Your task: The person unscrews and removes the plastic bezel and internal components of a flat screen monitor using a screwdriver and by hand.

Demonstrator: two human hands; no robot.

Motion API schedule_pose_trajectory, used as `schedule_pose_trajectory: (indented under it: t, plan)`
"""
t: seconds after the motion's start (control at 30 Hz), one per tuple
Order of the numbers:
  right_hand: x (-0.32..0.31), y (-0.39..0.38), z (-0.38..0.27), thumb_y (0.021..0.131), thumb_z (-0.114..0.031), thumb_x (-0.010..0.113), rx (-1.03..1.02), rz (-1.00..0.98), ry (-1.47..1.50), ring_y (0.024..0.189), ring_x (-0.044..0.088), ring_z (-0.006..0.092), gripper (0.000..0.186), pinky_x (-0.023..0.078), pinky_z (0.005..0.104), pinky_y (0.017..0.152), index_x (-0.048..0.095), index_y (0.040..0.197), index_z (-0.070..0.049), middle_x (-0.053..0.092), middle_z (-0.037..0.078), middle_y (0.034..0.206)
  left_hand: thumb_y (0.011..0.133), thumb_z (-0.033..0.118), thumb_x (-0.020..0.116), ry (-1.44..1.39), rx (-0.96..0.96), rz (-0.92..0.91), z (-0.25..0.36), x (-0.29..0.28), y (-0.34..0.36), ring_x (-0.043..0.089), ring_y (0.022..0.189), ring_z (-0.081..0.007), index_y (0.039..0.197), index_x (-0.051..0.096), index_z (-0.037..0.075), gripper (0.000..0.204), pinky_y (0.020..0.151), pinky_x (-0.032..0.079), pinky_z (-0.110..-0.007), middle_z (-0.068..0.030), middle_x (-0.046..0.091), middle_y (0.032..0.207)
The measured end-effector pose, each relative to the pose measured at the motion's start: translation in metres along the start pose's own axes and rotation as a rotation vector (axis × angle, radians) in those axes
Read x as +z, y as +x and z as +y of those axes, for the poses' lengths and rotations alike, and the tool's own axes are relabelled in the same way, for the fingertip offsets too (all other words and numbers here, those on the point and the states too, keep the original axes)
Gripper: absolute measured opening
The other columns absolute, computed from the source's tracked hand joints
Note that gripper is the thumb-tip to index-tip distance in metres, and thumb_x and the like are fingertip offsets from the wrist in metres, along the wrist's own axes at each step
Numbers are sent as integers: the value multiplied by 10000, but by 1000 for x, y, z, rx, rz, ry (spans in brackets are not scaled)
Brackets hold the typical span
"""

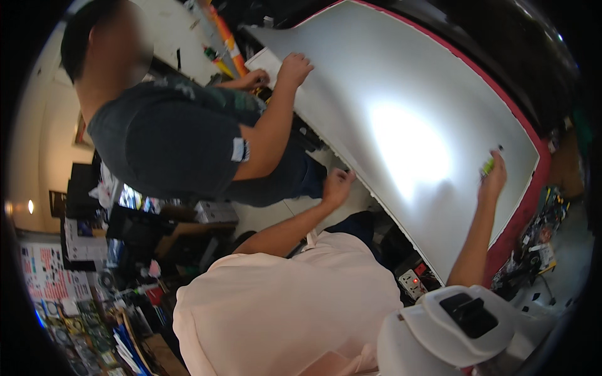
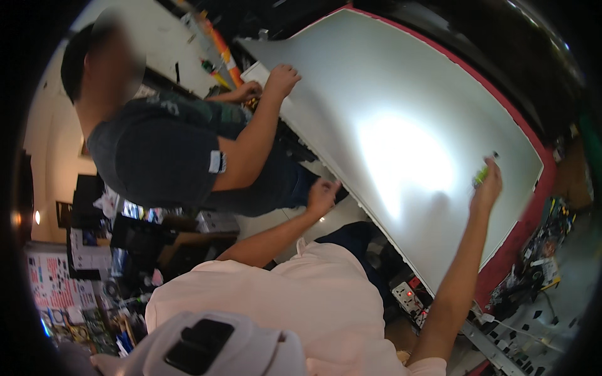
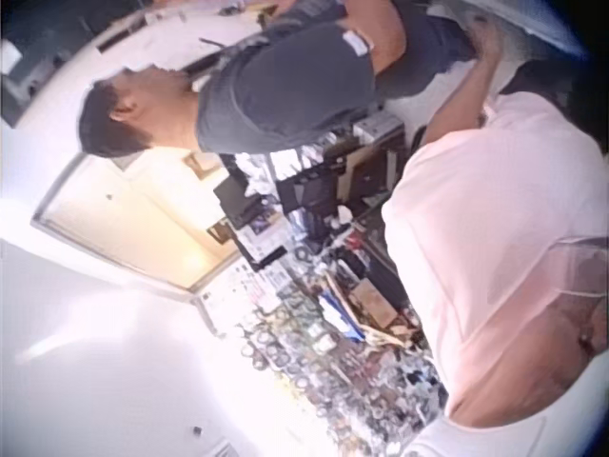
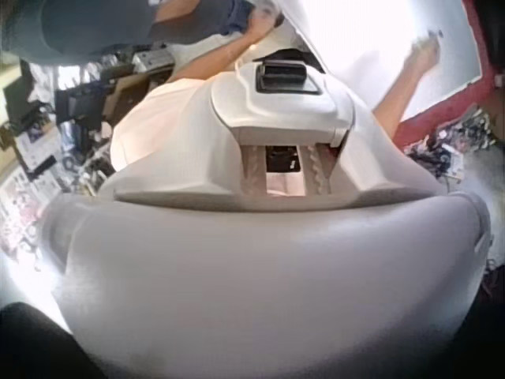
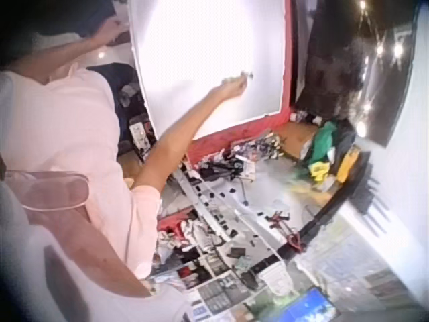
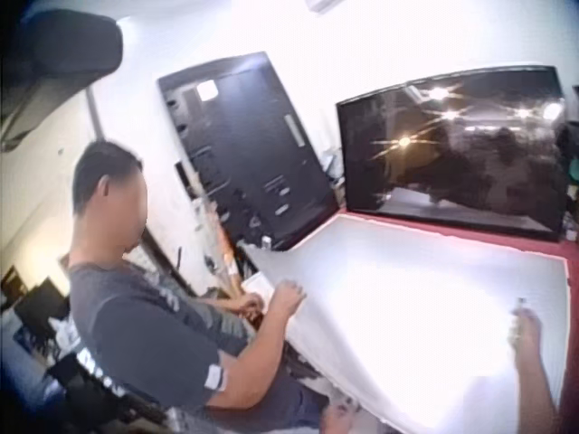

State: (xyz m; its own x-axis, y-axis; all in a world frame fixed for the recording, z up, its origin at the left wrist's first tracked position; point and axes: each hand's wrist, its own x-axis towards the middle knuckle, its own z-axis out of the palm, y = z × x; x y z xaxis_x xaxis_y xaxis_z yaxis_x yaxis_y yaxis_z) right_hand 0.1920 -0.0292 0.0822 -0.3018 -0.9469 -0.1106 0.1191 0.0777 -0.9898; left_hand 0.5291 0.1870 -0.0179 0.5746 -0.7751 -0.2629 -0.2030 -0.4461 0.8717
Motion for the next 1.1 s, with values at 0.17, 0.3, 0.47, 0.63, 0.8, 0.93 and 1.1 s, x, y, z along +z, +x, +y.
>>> schedule_pose_trajectory:
  t: [0.17,0.3,0.47,0.63,0.8,0.93,1.1]
  plan:
    - [183,-73,-44,874,-308,623,122,-384,116,723,479,99,330,398,237,591,588,1011,-10,531,16,817,908,449,520,-475,-368,34,3,-43,46,617,642,-162,1080,494,-12,492,473,466,-231,-119,588,913]
    - [262,-102,-62,855,-299,662,209,-602,244,785,514,135,286,410,242,657,566,954,-49,555,47,843,936,436,470,-645,-363,-151,5,-31,70,627,698,-158,1085,509,8,456,549,495,-242,-116,590,946]
    - [325,-120,-66,851,-247,669,257,-646,229,767,543,136,251,435,253,642,559,961,-51,573,44,818,926,318,542,-616,-390,-171,-13,-39,86,633,709,-152,1009,545,18,312,599,503,-252,-72,612,846]
    - [366,-133,-63,860,-173,628,262,-758,246,790,597,160,217,466,263,675,573,999,-15,619,81,854,894,261,592,-579,-398,-193,-17,-41,106,628,647,-155,866,577,12,251,559,509,-252,-88,615,778]
    - [390,-143,-65,863,-121,572,130,-859,55,809,634,186,252,502,274,666,571,1062,33,653,142,917,868,230,621,-532,-384,-205,-19,-40,114,644,621,-186,829,561,-18,258,525,523,-274,-120,619,771]
    - [393,-142,-60,874,-105,522,72,-943,-30,771,645,191,317,513,266,623,546,1135,73,652,162,941,864,218,622,-598,-355,-305,-19,-39,110,652,615,-210,833,553,-25,254,512,533,-289,-122,611,749]
    - [399,-141,-48,892,-142,504,29,-1030,-158,886,645,195,357,531,285,708,538,1187,57,658,130,985,863,209,600,-646,-396,-291,-16,-51,113,645,645,-219,858,538,-11,228,551,540,-309,-111,586,759]
